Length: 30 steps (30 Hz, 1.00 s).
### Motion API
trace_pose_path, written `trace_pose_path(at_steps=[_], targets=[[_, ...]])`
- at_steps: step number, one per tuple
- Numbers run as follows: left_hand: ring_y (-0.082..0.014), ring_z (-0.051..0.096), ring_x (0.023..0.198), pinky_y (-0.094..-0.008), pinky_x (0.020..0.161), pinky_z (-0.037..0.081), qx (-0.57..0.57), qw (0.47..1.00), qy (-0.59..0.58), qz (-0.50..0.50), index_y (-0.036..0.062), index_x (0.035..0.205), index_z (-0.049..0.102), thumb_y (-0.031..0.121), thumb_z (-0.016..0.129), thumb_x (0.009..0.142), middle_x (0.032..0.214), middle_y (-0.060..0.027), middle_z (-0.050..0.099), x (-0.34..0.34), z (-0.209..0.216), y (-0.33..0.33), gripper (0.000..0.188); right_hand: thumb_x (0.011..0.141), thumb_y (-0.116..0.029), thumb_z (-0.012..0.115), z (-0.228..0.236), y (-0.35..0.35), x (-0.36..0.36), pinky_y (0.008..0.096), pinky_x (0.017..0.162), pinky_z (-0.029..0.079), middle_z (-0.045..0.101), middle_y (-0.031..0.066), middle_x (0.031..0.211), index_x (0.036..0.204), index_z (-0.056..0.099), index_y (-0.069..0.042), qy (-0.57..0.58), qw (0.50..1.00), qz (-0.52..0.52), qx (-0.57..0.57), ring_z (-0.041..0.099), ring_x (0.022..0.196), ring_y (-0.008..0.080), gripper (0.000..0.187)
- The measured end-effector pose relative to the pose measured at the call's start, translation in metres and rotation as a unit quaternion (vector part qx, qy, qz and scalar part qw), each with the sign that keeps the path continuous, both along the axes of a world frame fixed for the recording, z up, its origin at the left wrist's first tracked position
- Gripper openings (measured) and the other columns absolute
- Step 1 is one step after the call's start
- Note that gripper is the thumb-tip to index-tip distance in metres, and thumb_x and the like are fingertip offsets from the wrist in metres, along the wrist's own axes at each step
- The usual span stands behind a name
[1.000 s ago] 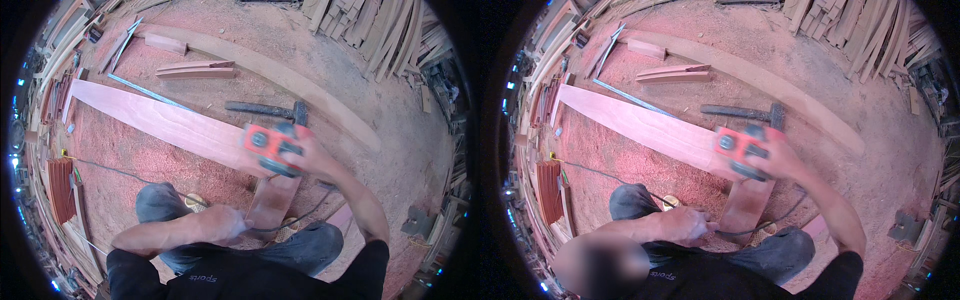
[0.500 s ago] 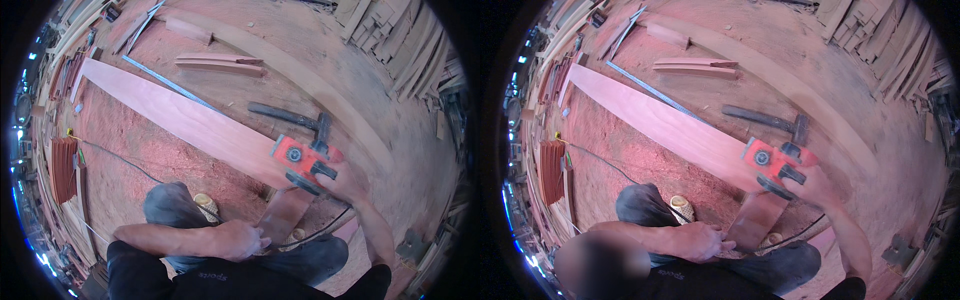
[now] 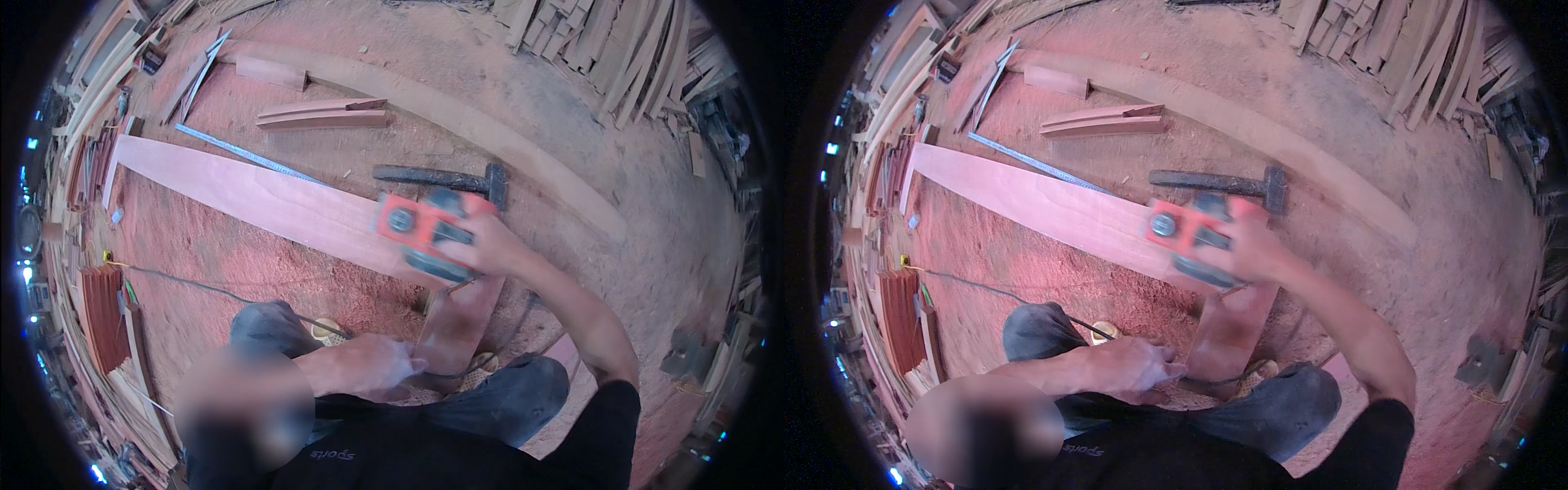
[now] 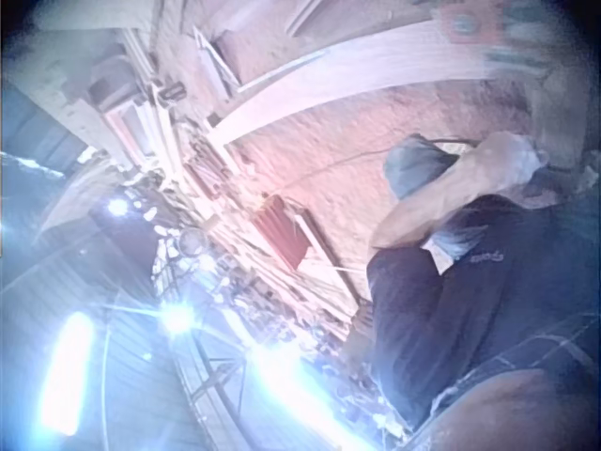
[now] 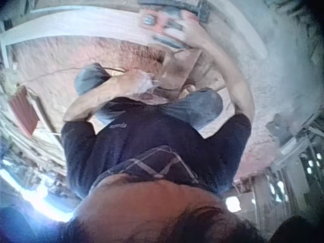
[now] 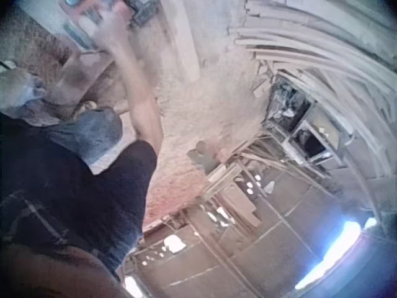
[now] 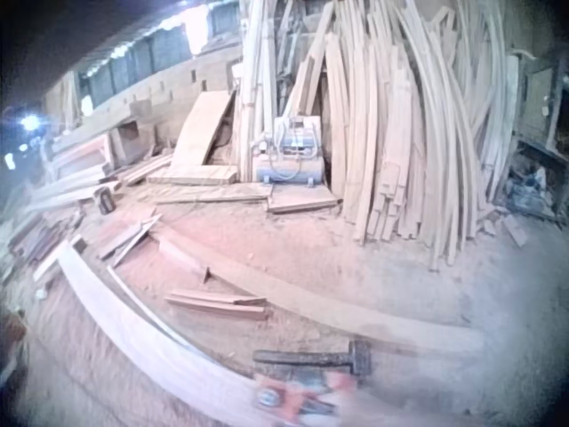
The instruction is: The person opens a wooden box, removes a metal bar, and then uses a hammer and chisel to split a small block of wood. They then use an electric planer to smooth a long pinkish plank on the floor.
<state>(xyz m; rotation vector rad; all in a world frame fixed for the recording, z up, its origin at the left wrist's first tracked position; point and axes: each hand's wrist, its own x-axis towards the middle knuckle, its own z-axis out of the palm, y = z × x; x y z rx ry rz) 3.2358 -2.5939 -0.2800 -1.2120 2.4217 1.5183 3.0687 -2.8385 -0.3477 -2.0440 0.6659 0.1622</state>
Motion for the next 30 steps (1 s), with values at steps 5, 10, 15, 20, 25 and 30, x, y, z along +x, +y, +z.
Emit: trace_pose_path(at_steps=[5, 10, 15, 20, 25, 30], targets=[[-0.0436, 0.069, 0.103, -0.0524, 0.084, 0.059, 0.052, 0.998, 0.034, 0.015, -0.0023, 0.140, 0.055, 0.033, 0.072, 0.093, 0.110, -0.0236, 0.066, -0.003, -0.003, 0.009, 0.061, 0.084, -0.044, 0.076, -0.005, -0.012, -0.170, 0.0456, 0.091, 0.056, 0.075, 0.0197, 0.102, 0.118, 0.078, -0.010, 0.093, 0.994, -0.039, -0.032, 0.073, 0.104, 0.0327, 0.048], [-0.0449, 0.069, 0.104, -0.0522, 0.084, 0.061, 0.015, 0.997, 0.056, 0.046, -0.0022, 0.144, 0.050, 0.033, 0.071, 0.095, 0.118, -0.0232, 0.065, -0.010, -0.004, 0.005, 0.064, 0.081, -0.036, 0.077, -0.017, -0.023, -0.226, 0.0407, 0.078, 0.056, 0.074, 0.0159, 0.085, 0.100, 0.081, -0.006, 0.108, 0.982, -0.148, -0.044, 0.074, 0.080, 0.0277, 0.035], [-0.0427, 0.070, 0.105, -0.0516, 0.085, 0.061, 0.055, 0.998, 0.040, 0.017, 0.0000, 0.145, 0.050, 0.034, 0.068, 0.096, 0.120, -0.0236, 0.064, -0.008, 0.001, 0.002, 0.062, 0.080, -0.038, 0.077, -0.004, -0.025, -0.173, 0.0398, 0.073, 0.056, 0.073, 0.0142, 0.077, 0.097, 0.080, -0.004, 0.094, 0.986, -0.134, 0.000, 0.073, 0.073, 0.0261, 0.037], [-0.0424, 0.069, 0.108, -0.0518, 0.084, 0.061, 0.062, 0.998, 0.018, -0.018, 0.0023, 0.144, 0.053, 0.033, 0.068, 0.096, 0.119, -0.0241, 0.065, -0.011, 0.005, -0.006, 0.059, 0.081, -0.043, 0.077, 0.011, -0.015, -0.106, 0.0424, 0.072, 0.057, 0.073, 0.0166, 0.077, 0.097, 0.080, -0.007, 0.094, 0.989, -0.112, 0.029, 0.075, 0.076, 0.0316, 0.040], [-0.0433, 0.069, 0.107, -0.0519, 0.084, 0.061, 0.025, 0.999, 0.036, -0.003, 0.0012, 0.138, 0.057, 0.033, 0.070, 0.095, 0.117, -0.0237, 0.065, -0.013, 0.013, -0.006, 0.055, 0.084, -0.049, 0.073, 0.005, -0.006, -0.052, 0.0446, 0.074, 0.058, 0.074, 0.0218, 0.083, 0.100, 0.081, -0.008, 0.020, 0.997, -0.076, -0.004, 0.075, 0.081, 0.0396, 0.044], [-0.0426, 0.070, 0.104, -0.0513, 0.084, 0.060, 0.041, 0.999, 0.012, -0.023, 0.0028, 0.141, 0.057, 0.033, 0.074, 0.092, 0.116, -0.0236, 0.065, -0.021, 0.022, -0.008, 0.060, 0.088, -0.069, 0.064, -0.009, 0.008, 0.031, 0.0452, 0.075, 0.061, 0.076, 0.0206, 0.086, 0.109, 0.081, -0.013, -0.033, 0.996, -0.066, -0.052, 0.077, 0.084, 0.0314, 0.062]])
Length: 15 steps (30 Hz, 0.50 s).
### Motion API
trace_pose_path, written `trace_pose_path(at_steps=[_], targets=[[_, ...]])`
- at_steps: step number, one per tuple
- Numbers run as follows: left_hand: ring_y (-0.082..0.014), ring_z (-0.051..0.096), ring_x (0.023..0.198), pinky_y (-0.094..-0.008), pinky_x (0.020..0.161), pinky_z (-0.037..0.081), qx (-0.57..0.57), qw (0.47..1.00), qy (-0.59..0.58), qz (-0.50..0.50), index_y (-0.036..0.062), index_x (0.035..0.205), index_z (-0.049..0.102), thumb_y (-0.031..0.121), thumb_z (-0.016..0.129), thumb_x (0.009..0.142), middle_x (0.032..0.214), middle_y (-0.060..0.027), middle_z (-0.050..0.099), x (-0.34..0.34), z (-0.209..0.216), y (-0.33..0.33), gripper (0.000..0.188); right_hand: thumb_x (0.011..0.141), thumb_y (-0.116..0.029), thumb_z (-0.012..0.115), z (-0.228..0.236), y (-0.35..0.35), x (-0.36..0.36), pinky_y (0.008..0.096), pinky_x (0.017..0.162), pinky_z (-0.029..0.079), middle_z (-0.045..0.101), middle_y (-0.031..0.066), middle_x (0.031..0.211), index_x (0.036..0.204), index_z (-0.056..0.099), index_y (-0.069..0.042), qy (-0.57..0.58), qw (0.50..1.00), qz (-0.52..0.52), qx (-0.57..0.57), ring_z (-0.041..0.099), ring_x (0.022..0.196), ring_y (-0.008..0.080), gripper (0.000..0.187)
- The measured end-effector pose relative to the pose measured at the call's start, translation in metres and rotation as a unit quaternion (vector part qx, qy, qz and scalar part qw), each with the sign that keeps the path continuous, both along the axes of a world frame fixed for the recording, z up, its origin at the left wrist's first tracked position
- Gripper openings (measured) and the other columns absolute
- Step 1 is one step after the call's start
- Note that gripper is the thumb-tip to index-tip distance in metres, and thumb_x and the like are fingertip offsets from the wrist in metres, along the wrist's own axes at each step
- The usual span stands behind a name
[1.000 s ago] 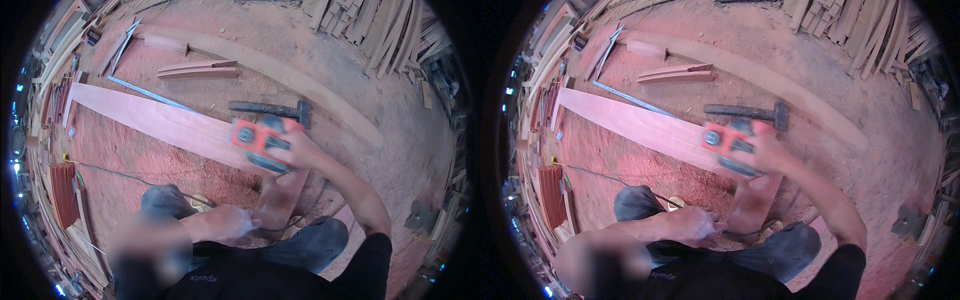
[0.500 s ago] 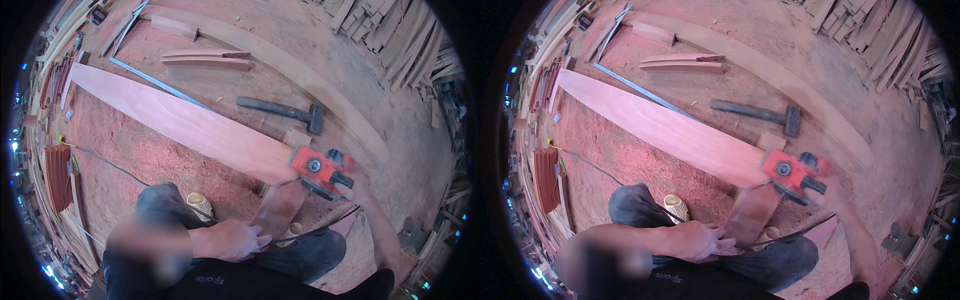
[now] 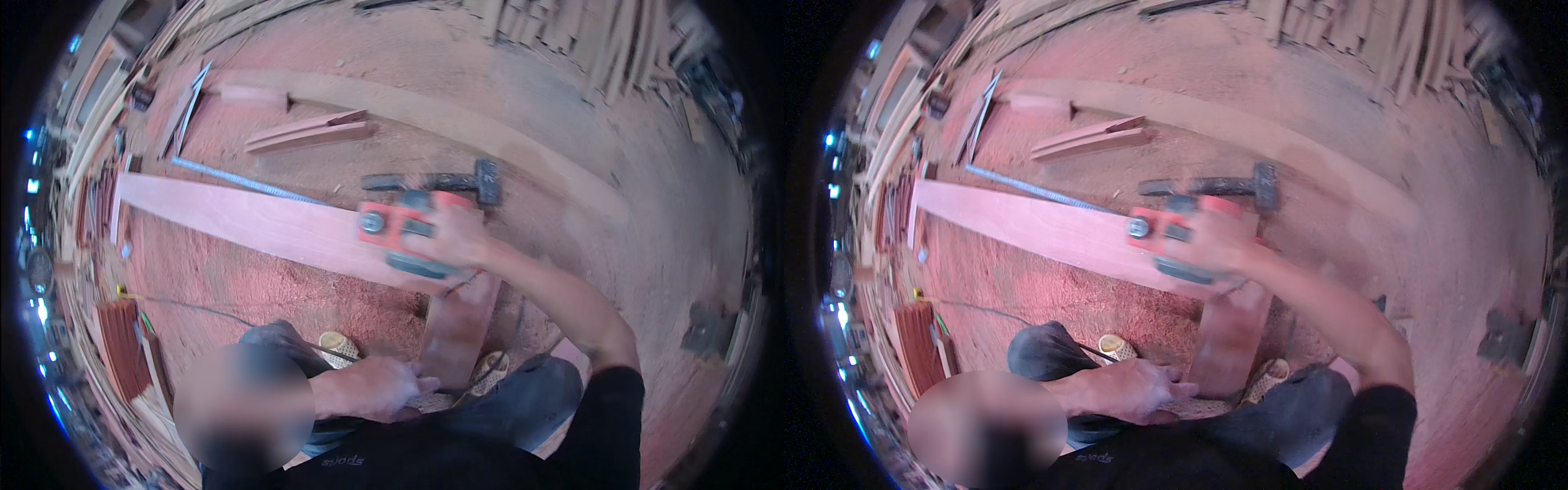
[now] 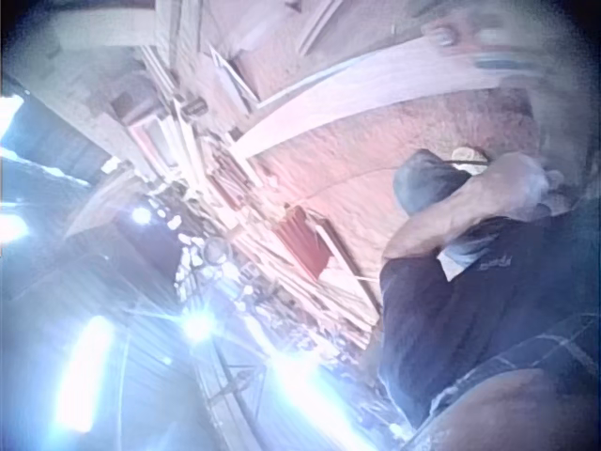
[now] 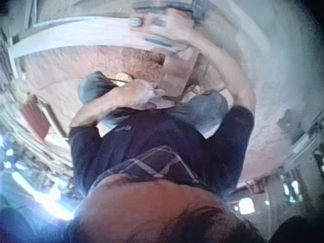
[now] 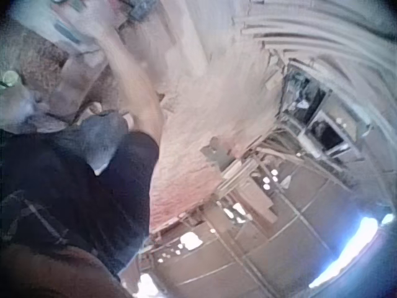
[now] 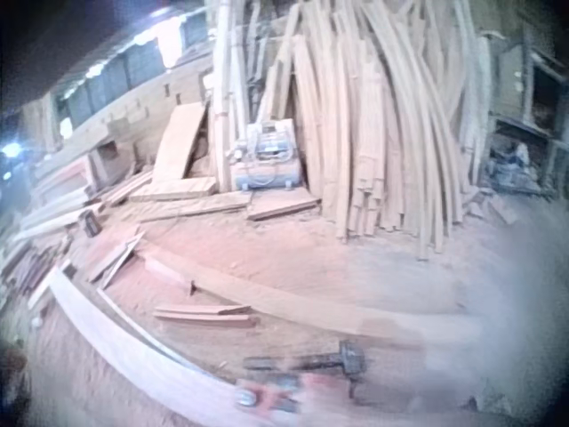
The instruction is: The person opens a wooden box, removes a metal bar, and then uses a hammer and chisel to split a small block of wood. They then use an electric planer to smooth a long pinkish plank on the floor.
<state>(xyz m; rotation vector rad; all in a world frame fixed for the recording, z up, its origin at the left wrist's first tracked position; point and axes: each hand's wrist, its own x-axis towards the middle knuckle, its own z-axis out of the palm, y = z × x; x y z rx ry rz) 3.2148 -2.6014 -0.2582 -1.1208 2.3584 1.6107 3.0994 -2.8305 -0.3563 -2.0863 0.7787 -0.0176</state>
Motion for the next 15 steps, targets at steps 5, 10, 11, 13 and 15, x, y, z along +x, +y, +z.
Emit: trace_pose_path(at_steps=[5, 10, 11, 13, 15], targets=[[-0.0437, 0.070, 0.101, -0.0521, 0.084, 0.059, -0.012, 0.999, -0.046, 0.014, 0.0025, 0.136, 0.062, 0.033, 0.078, 0.089, 0.105, -0.0234, 0.067, -0.016, 0.003, -0.013, 0.058, 0.087, -0.065, 0.063, 0.024, 0.014, 0.104, 0.0452, 0.076, 0.059, 0.076, 0.0231, 0.093, 0.122, 0.078, -0.013, -0.012, 0.996, 0.087, 0.032, 0.076, 0.083, 0.0338, 0.065], [-0.0433, 0.071, 0.100, -0.0522, 0.086, 0.058, -0.030, 0.997, -0.052, 0.040, 0.0021, 0.137, 0.061, 0.033, 0.079, 0.087, 0.105, -0.0226, 0.068, -0.019, 0.000, -0.007, 0.061, 0.079, -0.085, 0.064, 0.021, 0.008, 0.050, 0.0461, 0.088, 0.059, 0.077, 0.0214, 0.106, 0.128, 0.077, -0.019, 0.031, 0.991, 0.098, 0.089, 0.076, 0.101, 0.0336, 0.083], [-0.0431, 0.071, 0.100, -0.0522, 0.087, 0.058, -0.033, 0.997, -0.052, 0.039, 0.0016, 0.137, 0.061, 0.033, 0.079, 0.087, 0.105, -0.0222, 0.067, -0.019, -0.002, -0.004, 0.061, 0.080, -0.084, 0.064, 0.016, 0.000, 0.021, 0.0465, 0.089, 0.058, 0.077, 0.0212, 0.106, 0.127, 0.077, -0.020, 0.013, 0.988, 0.108, 0.112, 0.076, 0.102, 0.0340, 0.081], [-0.0428, 0.071, 0.100, -0.0521, 0.088, 0.058, -0.015, 0.997, -0.068, 0.019, 0.0006, 0.138, 0.060, 0.031, 0.078, 0.088, 0.106, -0.0219, 0.067, -0.019, -0.005, 0.002, 0.061, 0.084, -0.078, 0.064, 0.005, 0.003, -0.049, 0.0466, 0.087, 0.058, 0.076, 0.0196, 0.101, 0.122, 0.079, -0.019, -0.002, 0.999, 0.045, -0.014, 0.075, 0.098, 0.0341, 0.072], [-0.0427, 0.071, 0.100, -0.0520, 0.087, 0.058, -0.009, 0.998, -0.058, 0.007, -0.0003, 0.139, 0.059, 0.031, 0.077, 0.088, 0.107, -0.0217, 0.067, -0.018, -0.009, 0.005, 0.062, 0.087, -0.069, 0.067, 0.005, -0.002, -0.117, 0.0472, 0.087, 0.058, 0.075, 0.0203, 0.100, 0.122, 0.078, -0.016, 0.093, 0.995, 0.044, 0.005, 0.074, 0.100, 0.0338, 0.064]])
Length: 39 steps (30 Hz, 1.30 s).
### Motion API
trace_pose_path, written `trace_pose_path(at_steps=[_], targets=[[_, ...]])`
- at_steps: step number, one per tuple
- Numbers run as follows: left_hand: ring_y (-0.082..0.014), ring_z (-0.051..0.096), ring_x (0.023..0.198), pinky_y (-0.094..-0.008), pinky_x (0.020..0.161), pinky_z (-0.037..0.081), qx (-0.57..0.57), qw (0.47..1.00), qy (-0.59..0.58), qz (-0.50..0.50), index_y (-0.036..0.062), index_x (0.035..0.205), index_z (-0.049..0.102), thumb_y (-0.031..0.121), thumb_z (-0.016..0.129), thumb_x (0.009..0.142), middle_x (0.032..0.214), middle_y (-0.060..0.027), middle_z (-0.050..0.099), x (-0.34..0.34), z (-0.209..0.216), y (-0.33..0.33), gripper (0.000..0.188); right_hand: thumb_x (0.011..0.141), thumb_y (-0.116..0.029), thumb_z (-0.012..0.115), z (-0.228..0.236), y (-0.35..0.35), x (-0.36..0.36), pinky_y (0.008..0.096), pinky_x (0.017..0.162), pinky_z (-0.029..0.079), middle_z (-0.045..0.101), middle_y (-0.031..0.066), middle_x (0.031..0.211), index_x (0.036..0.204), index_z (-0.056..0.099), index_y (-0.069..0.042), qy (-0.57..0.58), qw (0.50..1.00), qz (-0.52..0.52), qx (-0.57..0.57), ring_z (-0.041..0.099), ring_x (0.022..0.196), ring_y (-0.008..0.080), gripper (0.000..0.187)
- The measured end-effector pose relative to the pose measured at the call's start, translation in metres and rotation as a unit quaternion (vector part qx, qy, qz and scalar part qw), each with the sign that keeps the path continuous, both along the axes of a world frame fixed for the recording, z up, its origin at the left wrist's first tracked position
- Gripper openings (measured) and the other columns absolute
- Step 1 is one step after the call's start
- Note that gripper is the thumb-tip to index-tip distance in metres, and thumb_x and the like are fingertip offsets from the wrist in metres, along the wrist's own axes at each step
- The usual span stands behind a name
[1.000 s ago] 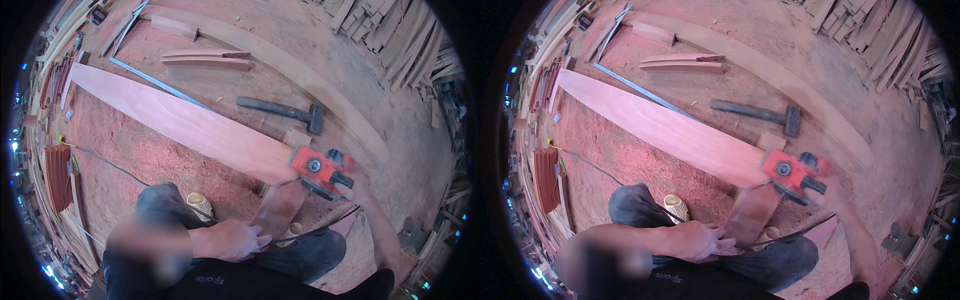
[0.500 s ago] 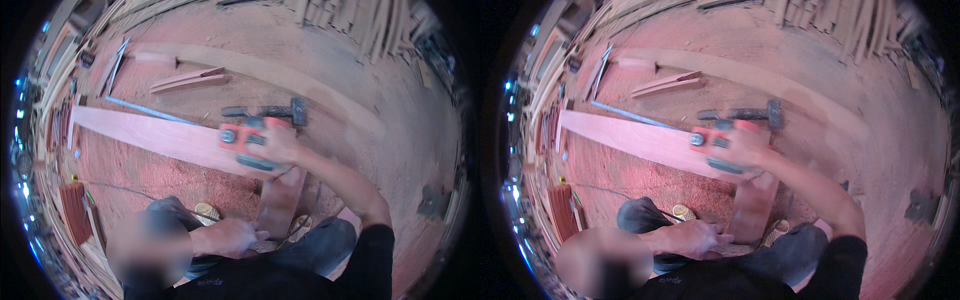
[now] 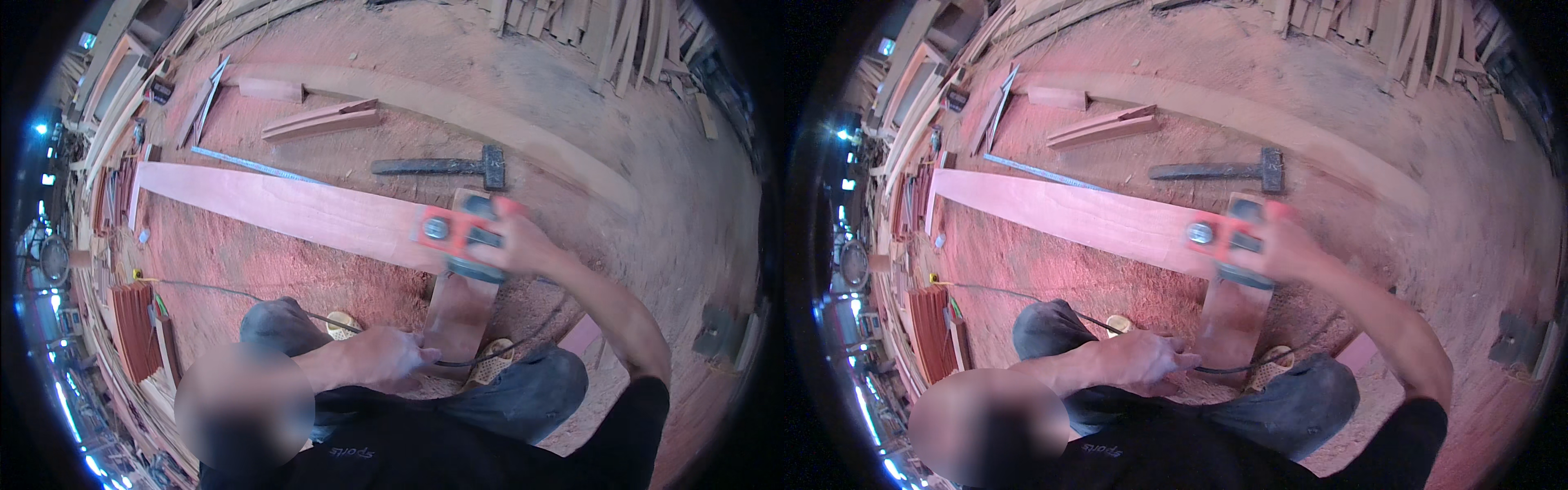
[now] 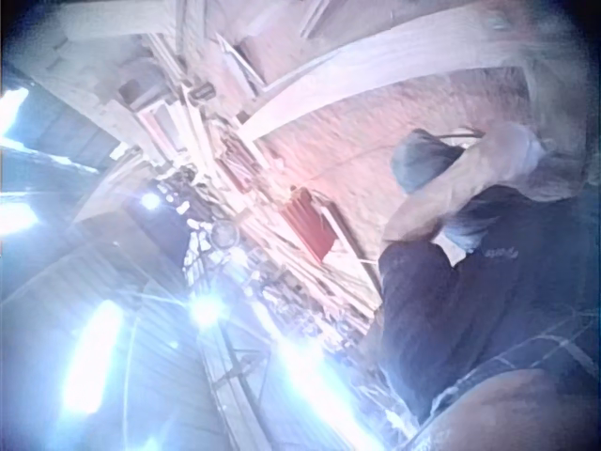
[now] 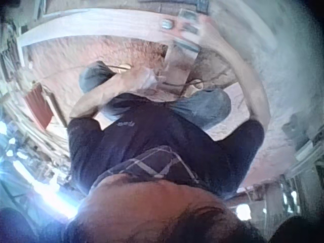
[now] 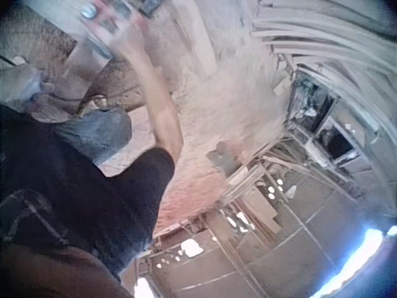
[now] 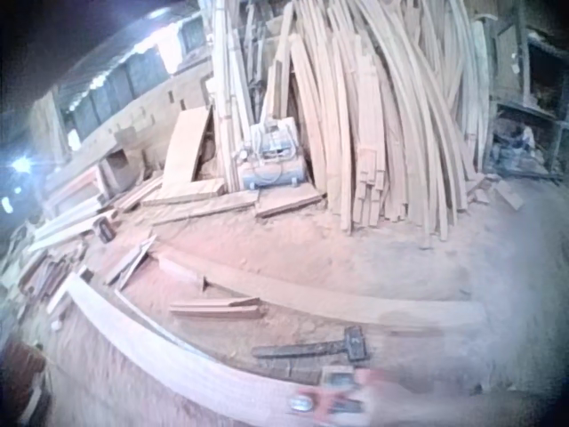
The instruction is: The person opens a wooden box, removes a metal bar, and then uses a hammer and chisel to split a small block of wood. They then use an electric planer to smooth a long pinkish plank on the floor.
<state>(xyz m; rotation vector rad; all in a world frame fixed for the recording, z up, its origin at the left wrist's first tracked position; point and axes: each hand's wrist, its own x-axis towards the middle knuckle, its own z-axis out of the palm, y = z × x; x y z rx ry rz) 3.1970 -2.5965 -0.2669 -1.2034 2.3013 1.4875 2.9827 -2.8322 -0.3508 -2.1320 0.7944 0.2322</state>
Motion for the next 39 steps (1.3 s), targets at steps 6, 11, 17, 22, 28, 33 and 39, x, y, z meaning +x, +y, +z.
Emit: trace_pose_path(at_steps=[6, 11, 17, 22, 28, 33, 39], targets=[[-0.0424, 0.070, 0.101, -0.0523, 0.081, 0.060, -0.013, 0.998, 0.069, 0.010, -0.0004, 0.137, 0.057, 0.029, 0.074, 0.090, 0.108, -0.0226, 0.064, 0.002, -0.003, -0.001, 0.059, 0.085, -0.041, 0.076, 0.013, 0.028, -0.076, 0.0428, 0.070, 0.057, 0.072, 0.0175, 0.075, 0.096, 0.078, -0.003, -0.015, 0.990, -0.102, 0.094, 0.074, 0.072, 0.0329, 0.040], [-0.0429, 0.069, 0.102, -0.0527, 0.079, 0.061, -0.022, 0.994, 0.108, 0.003, 0.0021, 0.128, 0.060, 0.028, 0.071, 0.091, 0.111, -0.0229, 0.064, 0.010, -0.002, 0.007, 0.046, 0.085, -0.041, 0.077, -0.001, 0.046, -0.016, 0.0434, 0.065, 0.055, 0.069, 0.0196, 0.072, 0.089, 0.076, -0.003, -0.033, 0.994, -0.087, 0.065, 0.073, 0.067, 0.0339, 0.038], [-0.0418, 0.069, 0.101, -0.0523, 0.081, 0.061, -0.039, 0.989, 0.142, 0.031, 0.0025, 0.122, 0.062, 0.025, 0.073, 0.088, 0.111, -0.0214, 0.064, 0.034, 0.002, 0.016, 0.043, 0.086, -0.040, 0.076, 0.011, 0.058, 0.077, 0.0434, 0.063, 0.054, 0.068, 0.0210, 0.070, 0.088, 0.075, 0.000, -0.055, 0.993, -0.077, 0.075, 0.073, 0.067, 0.0337, 0.040], [-0.0423, 0.069, 0.101, -0.0514, 0.084, 0.061, -0.035, 0.986, 0.155, 0.048, 0.0015, 0.122, 0.062, 0.027, 0.075, 0.088, 0.111, -0.0212, 0.064, 0.056, 0.008, 0.027, 0.044, 0.087, -0.043, 0.075, 0.019, 0.067, 0.153, 0.0441, 0.063, 0.054, 0.068, 0.0216, 0.070, 0.088, 0.075, 0.001, -0.036, 0.997, -0.045, 0.058, 0.074, 0.069, 0.0337, 0.044], [-0.0437, 0.069, 0.101, -0.0523, 0.085, 0.060, -0.065, 0.980, 0.176, 0.066, 0.0008, 0.124, 0.062, 0.032, 0.077, 0.087, 0.108, -0.0226, 0.066, 0.067, 0.006, 0.036, 0.051, 0.088, -0.061, 0.066, 0.007, 0.082, 0.247, 0.0489, 0.078, 0.060, 0.076, 0.0258, 0.090, 0.110, 0.080, -0.007, -0.029, 0.999, -0.011, 0.044, 0.077, 0.088, 0.0380, 0.059], [-0.0442, 0.069, 0.099, -0.0537, 0.084, 0.058, -0.042, 0.988, 0.137, 0.053, 0.0012, 0.129, 0.062, 0.034, 0.078, 0.086, 0.104, -0.0232, 0.067, 0.060, 0.011, 0.030, 0.056, 0.088, -0.062, 0.067, 0.014, 0.094, 0.319, 0.0455, 0.086, 0.059, 0.076, 0.0272, 0.099, 0.107, 0.080, -0.004, -0.066, 0.994, 0.057, 0.058, 0.077, 0.096, 0.0382, 0.062], [-0.0446, 0.069, 0.099, -0.0541, 0.085, 0.058, -0.037, 0.990, 0.126, 0.049, 0.0011, 0.131, 0.061, 0.032, 0.078, 0.087, 0.107, -0.0232, 0.067, 0.054, 0.020, 0.040, 0.057, 0.085, -0.065, 0.068, 0.010, 0.070, 0.197, 0.0470, 0.097, 0.056, 0.067, 0.0276, 0.130, 0.126, 0.075, -0.006, -0.035, 0.995, 0.030, 0.086, 0.072, 0.113, 0.0386, 0.072]])
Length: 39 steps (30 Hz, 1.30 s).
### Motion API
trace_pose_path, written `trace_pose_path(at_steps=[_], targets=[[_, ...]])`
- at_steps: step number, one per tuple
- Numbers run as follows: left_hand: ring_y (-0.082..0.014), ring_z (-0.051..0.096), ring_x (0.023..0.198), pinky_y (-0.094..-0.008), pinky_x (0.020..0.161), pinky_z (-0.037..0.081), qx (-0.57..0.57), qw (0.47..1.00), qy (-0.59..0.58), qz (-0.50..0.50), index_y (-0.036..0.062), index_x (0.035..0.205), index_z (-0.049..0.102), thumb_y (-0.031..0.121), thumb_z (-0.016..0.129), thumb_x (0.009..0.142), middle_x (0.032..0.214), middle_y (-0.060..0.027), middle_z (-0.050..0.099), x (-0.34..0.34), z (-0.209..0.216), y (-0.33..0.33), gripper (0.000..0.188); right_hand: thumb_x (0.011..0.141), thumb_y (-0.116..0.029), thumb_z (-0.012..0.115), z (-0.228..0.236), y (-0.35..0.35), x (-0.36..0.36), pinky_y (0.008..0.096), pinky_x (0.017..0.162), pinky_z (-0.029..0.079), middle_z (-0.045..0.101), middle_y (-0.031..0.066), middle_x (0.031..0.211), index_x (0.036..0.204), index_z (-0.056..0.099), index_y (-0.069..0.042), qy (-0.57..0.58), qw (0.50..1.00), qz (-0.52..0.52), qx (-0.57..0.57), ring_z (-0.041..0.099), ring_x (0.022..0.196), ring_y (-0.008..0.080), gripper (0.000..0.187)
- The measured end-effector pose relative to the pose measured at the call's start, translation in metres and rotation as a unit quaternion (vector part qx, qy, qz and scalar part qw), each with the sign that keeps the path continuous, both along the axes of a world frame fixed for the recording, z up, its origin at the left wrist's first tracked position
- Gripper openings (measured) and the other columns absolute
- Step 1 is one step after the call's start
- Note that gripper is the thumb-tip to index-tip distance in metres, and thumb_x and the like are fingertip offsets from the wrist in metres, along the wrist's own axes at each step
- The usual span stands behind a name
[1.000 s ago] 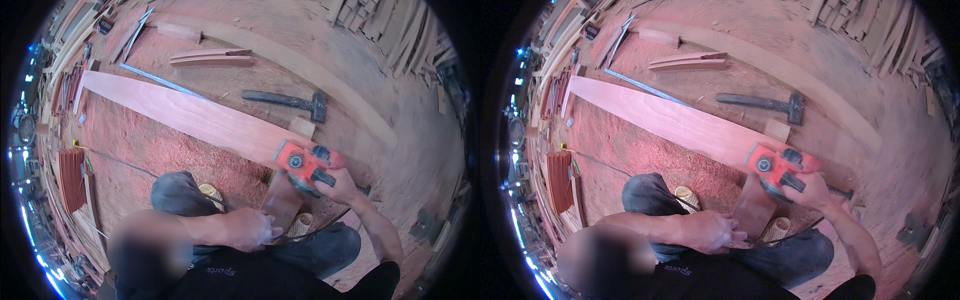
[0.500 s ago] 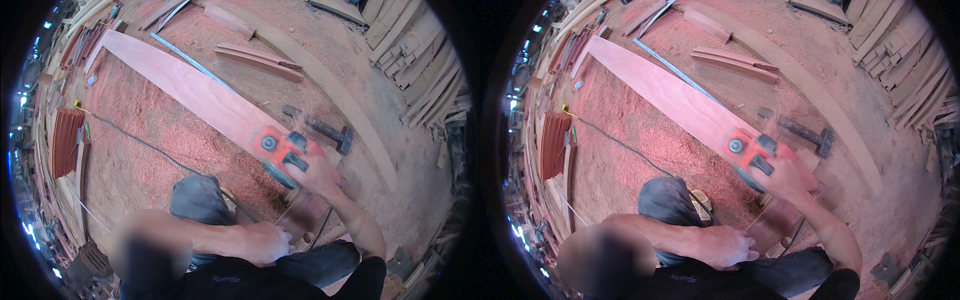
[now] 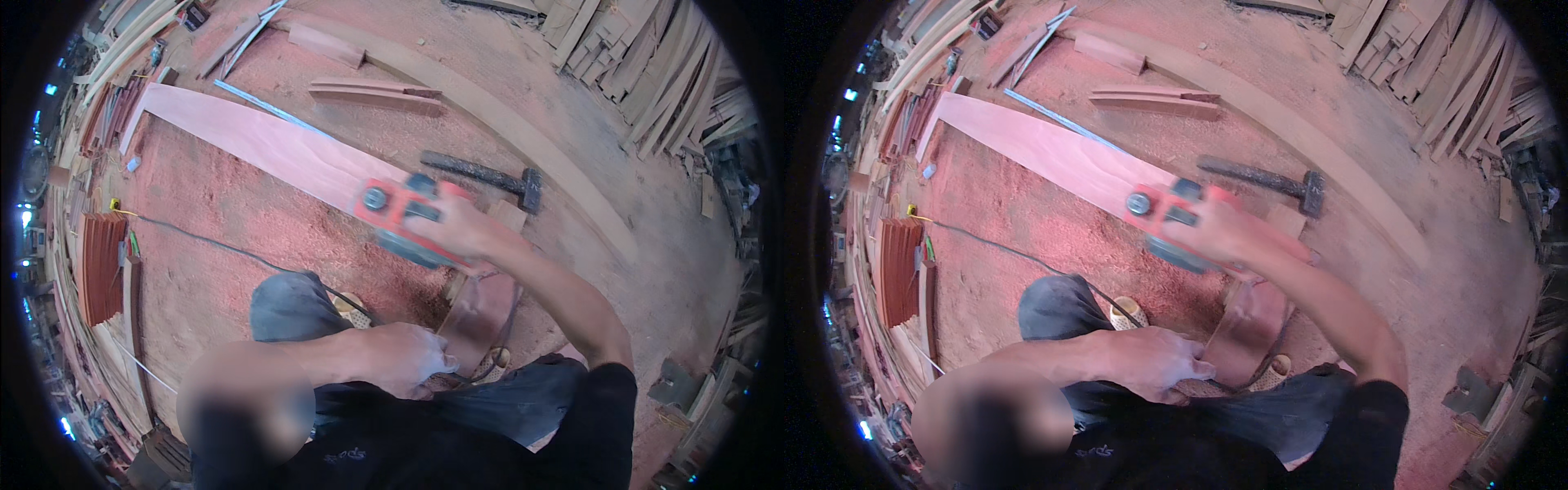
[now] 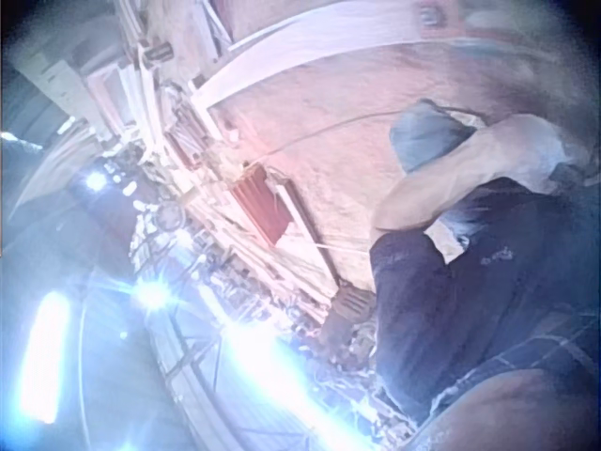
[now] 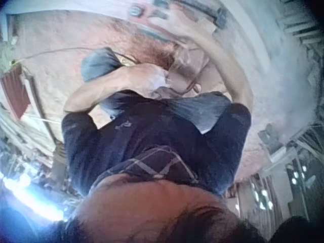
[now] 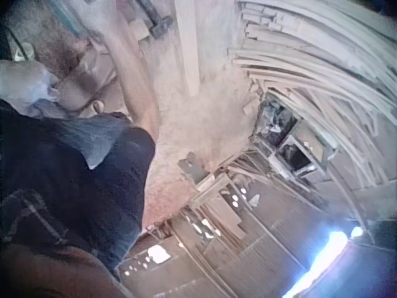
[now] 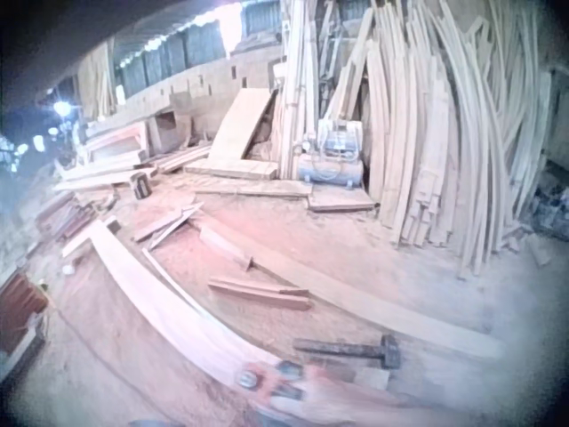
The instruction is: The person opens a wooden box, removes a metal bar, and then uses a hammer and chisel to split a small block of wood. They then use an electric planer to smooth a long pinkish plank on the floor.
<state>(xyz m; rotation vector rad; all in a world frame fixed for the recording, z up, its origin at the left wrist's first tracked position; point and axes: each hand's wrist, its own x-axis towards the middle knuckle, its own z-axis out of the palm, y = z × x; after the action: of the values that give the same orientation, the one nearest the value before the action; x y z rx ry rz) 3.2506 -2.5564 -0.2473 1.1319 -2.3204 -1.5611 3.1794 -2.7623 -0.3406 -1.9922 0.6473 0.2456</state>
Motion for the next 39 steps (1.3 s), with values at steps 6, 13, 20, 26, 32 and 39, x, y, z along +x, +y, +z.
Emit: trace_pose_path(at_steps=[6, 13, 20, 26, 32, 39], targets=[[-0.0444, 0.068, 0.101, -0.0526, 0.085, 0.059, 0.012, 1.000, 0.016, -0.017, -0.0008, 0.126, 0.060, 0.031, 0.078, 0.086, 0.108, -0.0243, 0.066, -0.018, -0.011, 0.010, 0.054, 0.089, -0.039, 0.073, 0.019, -0.020, -0.220, 0.0441, 0.090, 0.054, 0.072, 0.0220, 0.105, 0.116, 0.074, -0.002, -0.011, 0.999, -0.006, -0.039, 0.071, 0.102, 0.0295, 0.046], [-0.0413, 0.069, 0.103, -0.0503, 0.085, 0.061, 0.025, 0.996, -0.015, -0.080, -0.0011, 0.128, 0.059, 0.023, 0.071, 0.086, 0.114, -0.0223, 0.065, -0.038, -0.021, -0.001, 0.049, 0.089, -0.030, 0.075, -0.004, -0.001, -0.239, 0.0346, 0.059, 0.051, 0.061, 0.0092, 0.061, 0.092, 0.072, 0.002, 0.047, 0.993, -0.106, 0.026, 0.060, 0.058, 0.0150, 0.033], [-0.0406, 0.068, 0.110, -0.0500, 0.085, 0.061, 0.032, 0.997, 0.010, -0.075, 0.0000, 0.125, 0.063, 0.021, 0.071, 0.086, 0.115, -0.0214, 0.066, -0.030, -0.013, -0.007, 0.044, 0.089, -0.030, 0.075, -0.005, 0.015, -0.142, 0.0371, 0.058, 0.050, 0.063, 0.0131, 0.062, 0.084, 0.072, 0.002, -0.020, 0.995, -0.098, 0.003, 0.062, 0.058, 0.0153, 0.032], [-0.0411, 0.067, 0.110, -0.0510, 0.086, 0.061, 0.043, 0.997, 0.033, -0.062, 0.0003, 0.124, 0.065, 0.023, 0.076, 0.085, 0.113, -0.0217, 0.066, -0.016, -0.008, 0.002, 0.046, 0.090, -0.038, 0.071, 0.000, 0.027, -0.044, 0.0399, 0.063, 0.053, 0.068, 0.0173, 0.067, 0.090, 0.075, 0.003, -0.021, 0.998, -0.053, -0.009, 0.070, 0.062, 0.0241, 0.041], [-0.0435, 0.067, 0.108, -0.0531, 0.085, 0.060, 0.038, 0.995, 0.091, -0.024, -0.0009, 0.128, 0.063, 0.029, 0.079, 0.083, 0.113, -0.0226, 0.065, 0.015, -0.007, 0.013, 0.056, 0.091, -0.049, 0.067, 0.020, 0.038, 0.047, 0.0450, 0.072, 0.058, 0.073, 0.0231, 0.078, 0.097, 0.077, 0.002, 0.041, 0.999, -0.006, -0.032, 0.076, 0.077, 0.0341, 0.052], [-0.0450, 0.067, 0.107, -0.0549, 0.086, 0.057, 0.062, 0.989, 0.130, -0.021, -0.0019, 0.131, 0.060, 0.031, 0.080, 0.083, 0.113, -0.0247, 0.065, 0.049, -0.006, 0.015, 0.061, 0.088, -0.063, 0.065, -0.012, 0.058, 0.170, 0.0491, 0.083, 0.060, 0.075, 0.0281, 0.088, 0.106, 0.078, 0.000, -0.032, 0.997, 0.006, -0.070, 0.076, 0.090, 0.0423, 0.067]])
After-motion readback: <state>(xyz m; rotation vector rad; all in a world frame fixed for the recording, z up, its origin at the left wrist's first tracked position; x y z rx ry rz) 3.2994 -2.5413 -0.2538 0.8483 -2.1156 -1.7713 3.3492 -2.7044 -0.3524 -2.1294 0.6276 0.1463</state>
